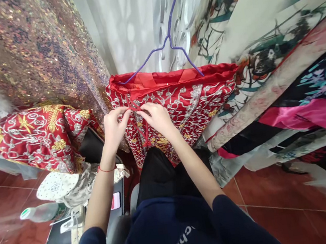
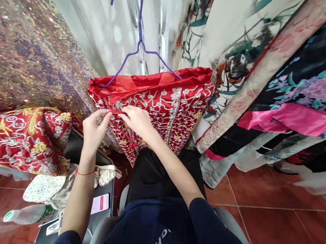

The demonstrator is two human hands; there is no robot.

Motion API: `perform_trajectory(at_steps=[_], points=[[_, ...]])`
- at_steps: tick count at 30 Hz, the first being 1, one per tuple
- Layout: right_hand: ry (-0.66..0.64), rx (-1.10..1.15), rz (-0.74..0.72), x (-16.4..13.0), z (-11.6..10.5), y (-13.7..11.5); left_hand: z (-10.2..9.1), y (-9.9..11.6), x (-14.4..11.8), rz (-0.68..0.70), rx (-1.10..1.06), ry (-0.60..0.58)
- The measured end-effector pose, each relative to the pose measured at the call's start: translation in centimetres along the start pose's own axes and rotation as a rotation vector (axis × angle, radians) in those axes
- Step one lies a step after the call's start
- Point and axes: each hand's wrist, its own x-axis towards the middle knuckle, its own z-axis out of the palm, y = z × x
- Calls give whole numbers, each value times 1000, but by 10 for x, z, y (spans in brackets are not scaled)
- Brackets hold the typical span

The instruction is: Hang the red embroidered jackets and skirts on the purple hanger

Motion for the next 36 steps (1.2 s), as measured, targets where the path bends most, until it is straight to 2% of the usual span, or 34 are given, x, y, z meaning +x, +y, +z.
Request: perform_trajectory(at_steps=[2, 7, 9, 11, 14, 18, 21, 24, 26, 27, 29, 31, 32, 34, 36], points=[[64, 15, -5, 11, -11, 5, -10, -5, 15, -8, 11, 65], [449, 185, -15, 32, -47, 13, -45, -7, 54, -29, 136, 201], [485, 223, -10, 31, -55, 12, -50, -8, 59, -13, 181, 215], [465, 254, 4, 26, -55, 10, -45, -10, 57, -8, 129, 200], [402, 365, 31, 19, -48, 7, -32, -14, 48, -40, -187, 88], [331, 622, 118, 17, -38, 8, -21, -6, 35, -83, -597, -193], [304, 660, 184, 16, -37, 8, -20, 4, 29, -75, -670, -359], [244, 503, 187, 14, -37, 7, -18, 7, 24, -38, -561, -398], [183, 370, 151, 12, -37, 7, -18, 5, 23, -7, -318, -305], [159, 319, 130, 12, -36, 7, -18, 3, 23, 10, -151, -198], [111, 262, 95, 11, -36, 7, -19, 0, 27, 49, 158, 89], [27, 234, 42, 12, -37, 6, -20, -1, 33, 98, 276, 337], [-33, 233, -4, 13, -38, 5, -20, -1, 37, 123, 253, 404], [-145, 278, -128, 16, -42, 2, -19, 3, 42, 169, 106, 437], [-183, 386, -228, 19, -45, -1, -18, 9, 44, 208, -39, 348]])
